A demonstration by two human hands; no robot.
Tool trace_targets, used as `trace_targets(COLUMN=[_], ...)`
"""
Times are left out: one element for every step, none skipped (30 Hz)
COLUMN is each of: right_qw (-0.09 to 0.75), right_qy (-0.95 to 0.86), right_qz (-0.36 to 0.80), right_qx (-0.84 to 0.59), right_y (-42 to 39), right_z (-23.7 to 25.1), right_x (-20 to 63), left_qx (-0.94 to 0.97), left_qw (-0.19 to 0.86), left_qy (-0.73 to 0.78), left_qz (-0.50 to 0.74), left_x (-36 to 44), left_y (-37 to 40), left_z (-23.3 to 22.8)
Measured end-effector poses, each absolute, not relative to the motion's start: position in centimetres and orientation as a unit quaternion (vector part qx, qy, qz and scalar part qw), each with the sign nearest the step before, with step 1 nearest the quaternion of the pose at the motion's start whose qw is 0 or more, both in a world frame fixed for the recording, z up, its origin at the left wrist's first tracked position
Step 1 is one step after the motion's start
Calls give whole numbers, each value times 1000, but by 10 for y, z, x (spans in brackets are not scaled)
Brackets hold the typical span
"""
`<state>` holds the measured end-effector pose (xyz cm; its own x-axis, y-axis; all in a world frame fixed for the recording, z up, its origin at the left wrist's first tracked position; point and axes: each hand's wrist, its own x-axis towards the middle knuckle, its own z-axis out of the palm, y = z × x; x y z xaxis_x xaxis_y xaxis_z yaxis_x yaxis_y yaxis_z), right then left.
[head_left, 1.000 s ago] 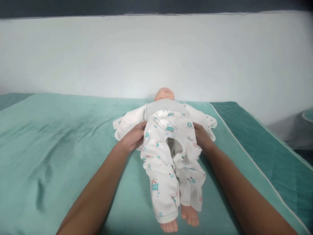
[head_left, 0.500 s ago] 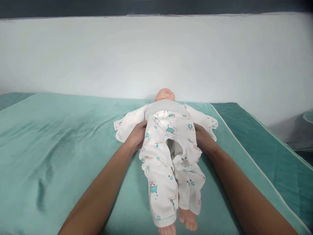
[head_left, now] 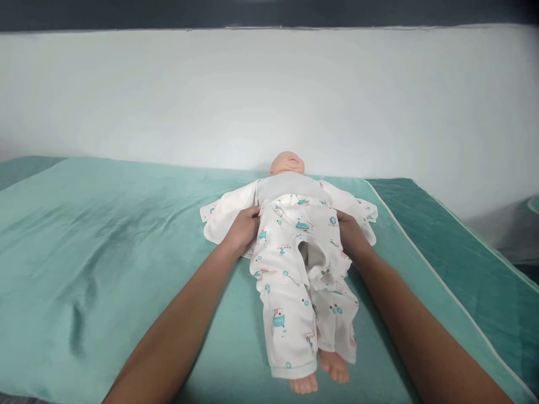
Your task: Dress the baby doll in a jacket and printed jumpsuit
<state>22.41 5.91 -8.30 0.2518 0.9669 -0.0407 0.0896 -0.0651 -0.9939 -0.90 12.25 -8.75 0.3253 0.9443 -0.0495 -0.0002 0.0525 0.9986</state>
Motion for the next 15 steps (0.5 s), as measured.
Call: trace_targets(right_qw=[517,514,513,511,510,508,508,507,507,507,506,505,503,499,497], right_qy=[-448,-453,-458,-462,-466,-470,-471,-471,-469,-466,-462,-459,-456,-455,-455], right_qz=[424,427,428,430,430,431,433,435,437,440,443,445,444,441,435], right_qx=[-593,-590,-587,-584,-581,-579,-577,-576,-576,-576,-578,-580,-585,-591,-598], right_y=[60,61,61,62,63,63,64,64,64,64,64,64,64,64,64], right_z=[-85,-88,-90,-93,-96,-98,-99,-100,-100,-100,-99,-99,-98,-98,-97], right_x=[225,227,229,230,232,233,234,234,234,234,234,233,233,233,232], left_qx=[584,604,618,626,629,628,626,622,617,609,597,583,567,552,538], left_qw=[557,524,496,474,459,451,449,452,462,477,496,515,532,545,555], left_qy=[436,450,462,474,483,489,491,489,482,472,461,451,443,439,437], left_qz=[398,397,397,398,401,404,407,411,416,423,430,438,446,453,460], left_x=[-10,-12,-13,-14,-15,-15,-16,-16,-15,-15,-14,-13,-13,-12,-11], left_y=[123,124,124,125,126,127,127,128,129,129,129,129,129,129,129], left_z=[-87,-86,-85,-84,-84,-84,-85,-86,-87,-88,-90,-91,-92,-92,-93])
